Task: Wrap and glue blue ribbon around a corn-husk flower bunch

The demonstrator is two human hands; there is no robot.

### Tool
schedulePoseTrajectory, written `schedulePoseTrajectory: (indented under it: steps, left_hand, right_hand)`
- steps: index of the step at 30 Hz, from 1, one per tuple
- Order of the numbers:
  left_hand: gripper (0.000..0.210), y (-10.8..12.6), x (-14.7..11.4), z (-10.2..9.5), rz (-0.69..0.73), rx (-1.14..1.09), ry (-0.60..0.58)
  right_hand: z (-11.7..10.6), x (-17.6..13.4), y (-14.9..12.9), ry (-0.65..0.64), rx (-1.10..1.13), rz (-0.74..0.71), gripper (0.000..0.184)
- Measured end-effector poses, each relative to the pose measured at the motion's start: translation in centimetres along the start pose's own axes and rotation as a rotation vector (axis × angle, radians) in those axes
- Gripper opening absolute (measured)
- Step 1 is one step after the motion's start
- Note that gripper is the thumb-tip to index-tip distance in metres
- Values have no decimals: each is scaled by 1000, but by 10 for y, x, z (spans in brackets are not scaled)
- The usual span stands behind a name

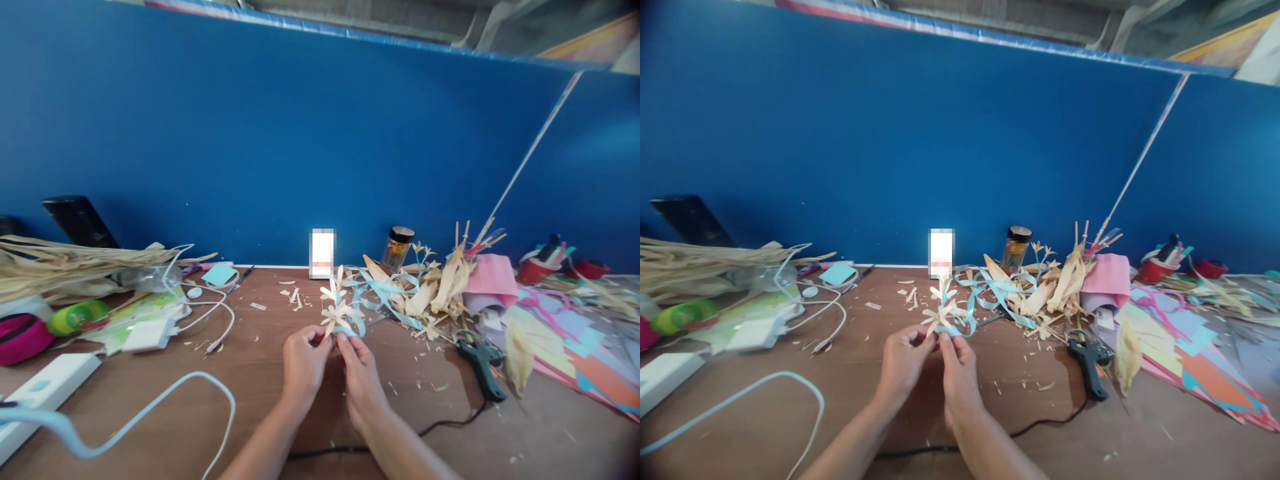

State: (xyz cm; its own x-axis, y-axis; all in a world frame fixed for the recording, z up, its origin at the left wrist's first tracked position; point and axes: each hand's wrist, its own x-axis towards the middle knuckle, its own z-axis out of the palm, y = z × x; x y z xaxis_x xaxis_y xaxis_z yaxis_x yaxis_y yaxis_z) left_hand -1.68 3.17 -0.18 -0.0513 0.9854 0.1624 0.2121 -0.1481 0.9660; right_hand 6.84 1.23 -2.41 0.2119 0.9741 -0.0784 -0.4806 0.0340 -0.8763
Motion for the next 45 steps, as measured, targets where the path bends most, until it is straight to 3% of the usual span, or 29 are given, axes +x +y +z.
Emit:
schedulePoseTrajectory:
  steps: [8,17,31,36,41,45]
  left_hand:
    - [18,3,-6,3,77,166,100]
    - [23,1,-4,5,66,20,-31]
    - [27,-4,-8,13,123,136,-34]
    - [32,0,-9,13,77,40,-70]
    - [22,3,-5,11,30,-201,-65]
    - [27,-1,-2,12,-159,-462,-97]
  right_hand:
    - [3,-5,0,9,-66,-46,28]
    - [0,-3,0,3,-17,-62,23]
    - [-1,2,-3,7,134,18,22]
    - [1,4,-8,18,187,36,23]
    - [1,4,-12,-22,261,99,15]
    - [1,4,-13,-47,305,121,13]
